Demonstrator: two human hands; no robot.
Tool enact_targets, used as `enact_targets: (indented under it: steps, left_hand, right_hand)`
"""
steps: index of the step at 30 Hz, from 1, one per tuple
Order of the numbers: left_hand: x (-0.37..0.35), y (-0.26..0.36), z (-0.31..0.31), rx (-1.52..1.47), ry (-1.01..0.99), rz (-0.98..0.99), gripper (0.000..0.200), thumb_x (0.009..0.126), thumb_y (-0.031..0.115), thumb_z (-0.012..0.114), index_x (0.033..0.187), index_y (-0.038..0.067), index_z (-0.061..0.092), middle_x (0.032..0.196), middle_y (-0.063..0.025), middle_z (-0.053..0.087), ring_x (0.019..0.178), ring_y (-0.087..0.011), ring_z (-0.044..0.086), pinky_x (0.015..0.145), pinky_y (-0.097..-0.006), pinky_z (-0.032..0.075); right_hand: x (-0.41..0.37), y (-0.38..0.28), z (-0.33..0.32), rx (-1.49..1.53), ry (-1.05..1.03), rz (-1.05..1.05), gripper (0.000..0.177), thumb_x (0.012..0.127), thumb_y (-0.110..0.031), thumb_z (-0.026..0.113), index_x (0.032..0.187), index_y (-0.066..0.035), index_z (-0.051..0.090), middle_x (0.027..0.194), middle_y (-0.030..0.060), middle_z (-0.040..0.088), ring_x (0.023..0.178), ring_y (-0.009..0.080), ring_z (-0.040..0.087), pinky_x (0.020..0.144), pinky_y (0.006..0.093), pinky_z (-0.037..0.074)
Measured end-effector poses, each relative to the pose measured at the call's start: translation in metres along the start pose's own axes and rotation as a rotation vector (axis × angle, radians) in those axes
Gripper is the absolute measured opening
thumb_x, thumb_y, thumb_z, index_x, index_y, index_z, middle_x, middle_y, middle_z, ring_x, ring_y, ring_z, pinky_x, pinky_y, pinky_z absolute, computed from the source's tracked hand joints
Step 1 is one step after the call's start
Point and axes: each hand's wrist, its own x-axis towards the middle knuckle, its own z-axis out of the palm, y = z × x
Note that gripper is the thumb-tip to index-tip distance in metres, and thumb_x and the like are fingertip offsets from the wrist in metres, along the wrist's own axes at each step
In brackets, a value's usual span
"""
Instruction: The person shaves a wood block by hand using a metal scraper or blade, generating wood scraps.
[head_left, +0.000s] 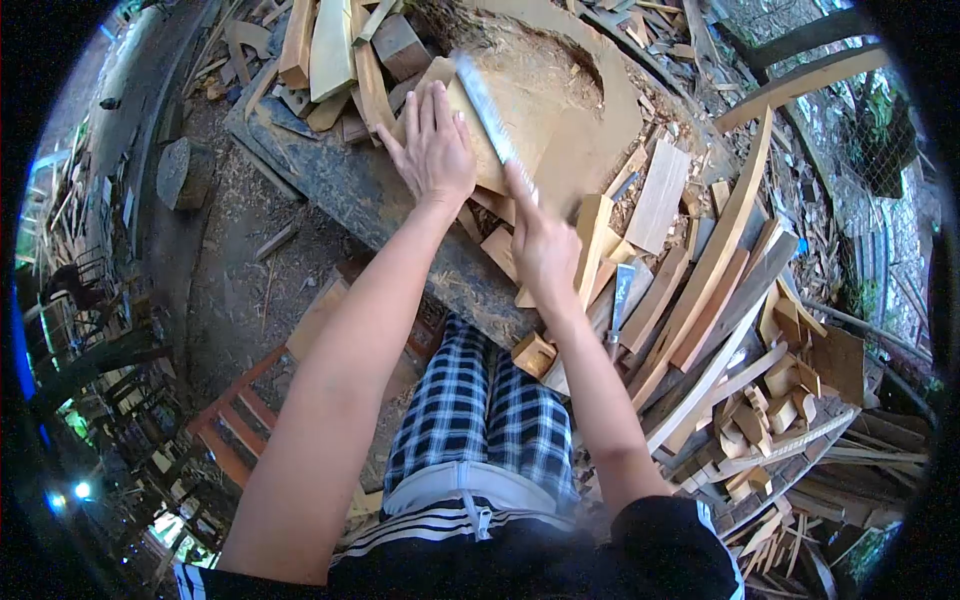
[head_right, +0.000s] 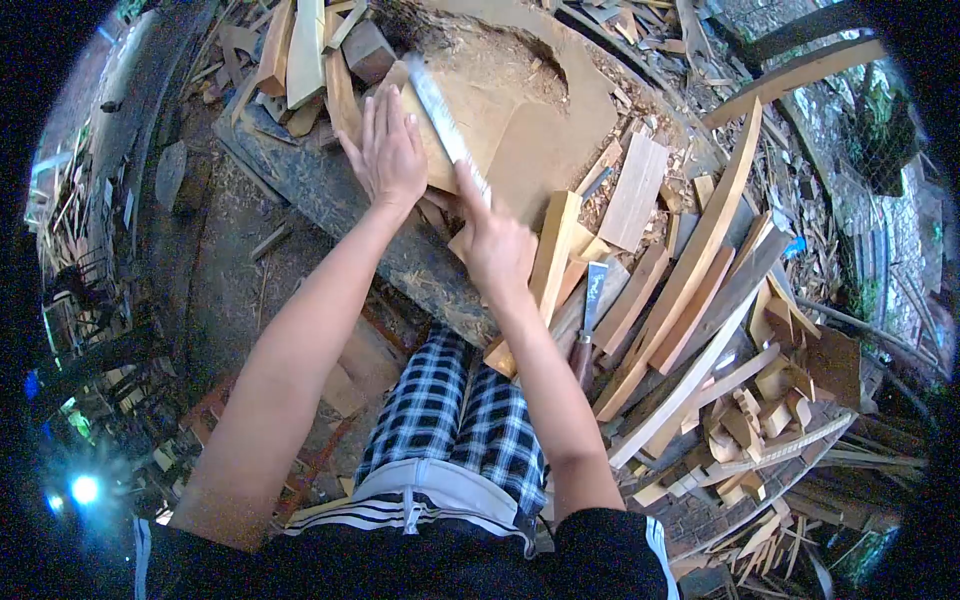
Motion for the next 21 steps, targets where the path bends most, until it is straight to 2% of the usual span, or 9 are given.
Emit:
enact_targets:
  steps: [3, 6, 8, 12, 13, 16, 17, 20, 21]
  left_hand:
    - [-0.005, -0.001, -0.002, 0.006, -0.036, -0.004, 0.051, 0.103, 0.032, 0.036, 0.149, 0.012, 0.035, 0.151, -0.0052, 0.042, 0.145, -0.0248, 0.029, 0.115, -0.0648, 0.009]
    - [-0.004, -0.003, -0.001, 0.01, -0.042, 0.002, 0.051, 0.103, 0.032, 0.036, 0.15, 0.012, 0.035, 0.151, -0.0045, 0.041, 0.145, -0.0248, 0.028, 0.115, -0.0651, 0.009]
    - [-0.003, -0.002, 0.0, -0.003, -0.022, 0.01, 0.051, 0.103, 0.032, 0.036, 0.15, 0.012, 0.035, 0.152, -0.0039, 0.041, 0.145, -0.025, 0.027, 0.115, -0.0652, 0.008]
    - [0.0, -0.001, 0.001, -0.038, 0.002, -0.007, 0.051, 0.101, 0.029, 0.04, 0.148, 0.012, 0.037, 0.15, -0.0048, 0.043, 0.144, -0.0254, 0.03, 0.115, -0.0665, 0.007]
    - [0.0, -0.001, 0.0, -0.025, -0.006, 0.003, 0.051, 0.102, 0.03, 0.038, 0.149, 0.012, 0.036, 0.151, -0.0043, 0.042, 0.145, -0.0253, 0.028, 0.115, -0.0658, 0.007]
    - [-0.004, -0.002, 0.002, -0.012, -0.026, 0.017, 0.051, 0.103, 0.032, 0.036, 0.15, 0.013, 0.035, 0.152, -0.0039, 0.04, 0.146, -0.0254, 0.027, 0.115, -0.0652, 0.007]
    - [-0.003, -0.003, 0.002, -0.012, -0.016, 0.019, 0.051, 0.103, 0.032, 0.035, 0.15, 0.013, 0.035, 0.152, -0.004, 0.04, 0.146, -0.0254, 0.026, 0.115, -0.0653, 0.007]
    - [-0.002, -0.001, 0.001, -0.001, -0.015, 0.008, 0.05, 0.103, 0.032, 0.036, 0.15, 0.013, 0.035, 0.152, -0.0041, 0.041, 0.146, -0.0255, 0.026, 0.115, -0.0653, 0.007]
    - [-0.001, 0.001, 0.001, -0.005, -0.008, 0.011, 0.05, 0.103, 0.032, 0.036, 0.15, 0.013, 0.035, 0.152, -0.0041, 0.041, 0.146, -0.0255, 0.026, 0.115, -0.0653, 0.007]
  right_hand:
    - [0.013, 0.013, -0.003, -0.024, -0.045, -0.032, 0.051, 0.092, -0.015, 0.052, 0.139, -0.037, 0.052, 0.083, 0.0194, 0.067, 0.06, 0.0349, 0.066, 0.052, 0.0479, 0.053]
    - [0.068, 0.019, 0.001, 0.003, -0.02, 0.089, 0.048, 0.093, -0.014, 0.052, 0.137, -0.035, 0.054, 0.079, 0.0193, 0.066, 0.061, 0.0347, 0.066, 0.051, 0.0478, 0.051]
    - [0.078, 0.017, 0.005, 0.028, 0.146, 0.095, 0.046, 0.094, -0.014, 0.052, 0.135, -0.033, 0.055, 0.076, 0.0189, 0.066, 0.06, 0.0345, 0.065, 0.051, 0.048, 0.05]
    - [-0.003, 0.003, 0.003, 0.062, -0.01, 0.061, 0.05, 0.094, -0.014, 0.052, 0.139, -0.036, 0.051, 0.082, 0.0176, 0.068, 0.063, 0.036, 0.066, 0.055, 0.0483, 0.051]
    - [-0.008, 0.003, 0.005, 0.103, 0.047, 0.01, 0.05, 0.094, -0.017, 0.052, 0.14, -0.038, 0.05, 0.083, 0.0169, 0.068, 0.064, 0.0367, 0.066, 0.056, 0.0485, 0.052]
    - [0.03, 0.013, 0.002, -0.011, 0.0, 0.066, 0.046, 0.095, -0.019, 0.052, 0.138, -0.036, 0.052, 0.081, 0.0163, 0.067, 0.064, 0.0365, 0.066, 0.056, 0.0486, 0.052]
    - [0.055, 0.019, 0.009, 0.088, 0.059, 0.051, 0.044, 0.096, -0.02, 0.051, 0.137, -0.035, 0.053, 0.08, 0.017, 0.066, 0.065, 0.0364, 0.066, 0.055, 0.0488, 0.052]
    - [0.07, 0.012, 0.012, 0.08, 0.161, 0.094, 0.043, 0.095, -0.017, 0.051, 0.136, -0.033, 0.054, 0.079, 0.0178, 0.066, 0.065, 0.036, 0.066, 0.054, 0.0486, 0.052]
    - [0.058, 0.01, 0.011, 0.101, 0.103, 0.177, 0.046, 0.094, -0.016, 0.052, 0.136, -0.034, 0.054, 0.08, 0.0183, 0.066, 0.065, 0.0364, 0.066, 0.054, 0.0484, 0.052]
